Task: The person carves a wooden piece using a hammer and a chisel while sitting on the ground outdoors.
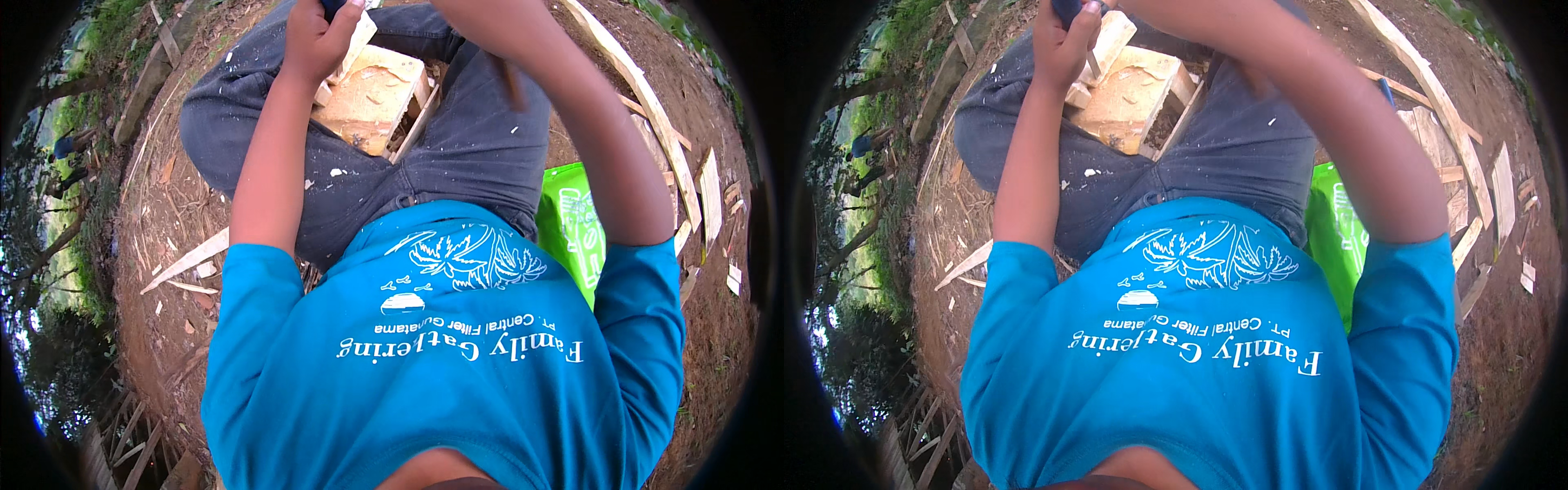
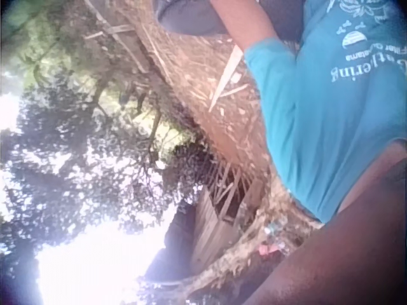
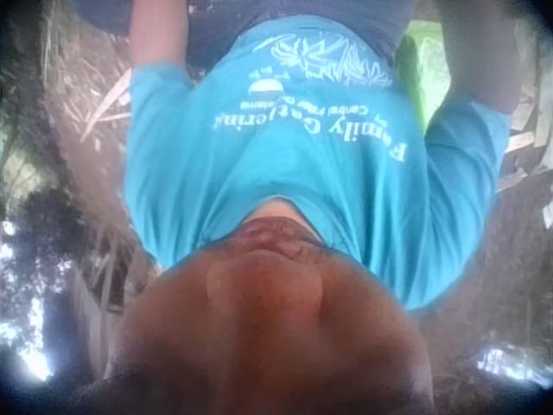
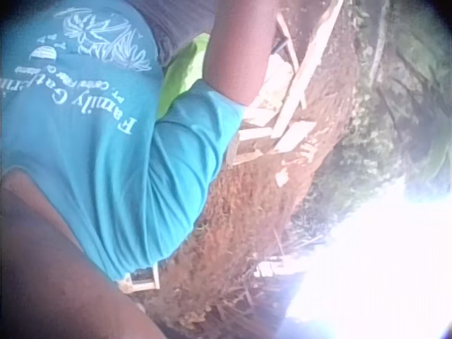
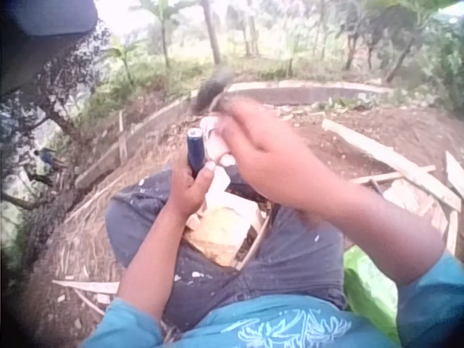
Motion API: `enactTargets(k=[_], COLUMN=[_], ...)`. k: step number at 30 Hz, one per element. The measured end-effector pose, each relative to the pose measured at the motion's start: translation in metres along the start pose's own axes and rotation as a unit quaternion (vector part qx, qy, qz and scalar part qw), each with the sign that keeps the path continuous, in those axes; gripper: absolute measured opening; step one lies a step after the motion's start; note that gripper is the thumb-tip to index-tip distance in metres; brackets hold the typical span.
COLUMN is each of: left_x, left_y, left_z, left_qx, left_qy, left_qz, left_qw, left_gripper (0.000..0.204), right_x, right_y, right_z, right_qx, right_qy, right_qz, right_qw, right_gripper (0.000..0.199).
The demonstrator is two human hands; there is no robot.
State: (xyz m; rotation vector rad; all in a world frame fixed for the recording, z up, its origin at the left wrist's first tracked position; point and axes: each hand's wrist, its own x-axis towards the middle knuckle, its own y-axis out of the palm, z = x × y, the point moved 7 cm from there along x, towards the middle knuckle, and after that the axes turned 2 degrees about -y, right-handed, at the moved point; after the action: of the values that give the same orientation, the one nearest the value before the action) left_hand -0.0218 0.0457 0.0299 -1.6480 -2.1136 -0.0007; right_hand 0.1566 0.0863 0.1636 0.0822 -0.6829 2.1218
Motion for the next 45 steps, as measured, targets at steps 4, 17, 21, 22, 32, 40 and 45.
enactTargets(k=[4, 17, 21, 22, 32, 40, 45], left_x=[0.0, -0.003, -0.008, -0.001, 0.005, 0.015, 0.012], left_y=[0.002, 0.006, -0.008, -0.012, -0.006, 0.009, 0.009], left_z=[-0.007, 0.004, 0.035, 0.04, 0.012, -0.026, -0.023], left_qx=[0.032, 0.007, -0.163, -0.232, -0.202, 0.041, 0.025], left_qy=[0.038, -0.012, -0.117, -0.141, -0.068, 0.104, 0.11], left_qz=[-0.012, 0.008, -0.057, -0.011, -0.062, -0.03, -0.062], left_qw=[0.999, 1.0, 0.978, 0.962, 0.975, 0.993, 0.992], left_gripper=[0.03, 0.027, 0.013, 0.012, 0.016, 0.027, 0.036], right_x=[0.0, 0.006, -0.003, -0.008, -0.02, -0.011, 0.012], right_y=[-0.001, -0.004, -0.011, -0.014, -0.014, -0.034, 0.003], right_z=[-0.004, -0.005, -0.006, -0.006, -0.006, 0.043, -0.006], right_qx=[-0.015, -0.073, 0.086, 0.088, 0.088, 0.049, -0.19], right_qy=[-0.024, -0.042, 0.032, 0.047, 0.083, -0.09, 0.067], right_qz=[-0.011, 0.048, -0.007, 0.002, 0.058, -0.013, 0.217], right_qw=[1.0, 0.995, 0.996, 0.995, 0.991, 0.995, 0.955], right_gripper=[0.024, 0.027, 0.026, 0.025, 0.022, 0.028, 0.03])
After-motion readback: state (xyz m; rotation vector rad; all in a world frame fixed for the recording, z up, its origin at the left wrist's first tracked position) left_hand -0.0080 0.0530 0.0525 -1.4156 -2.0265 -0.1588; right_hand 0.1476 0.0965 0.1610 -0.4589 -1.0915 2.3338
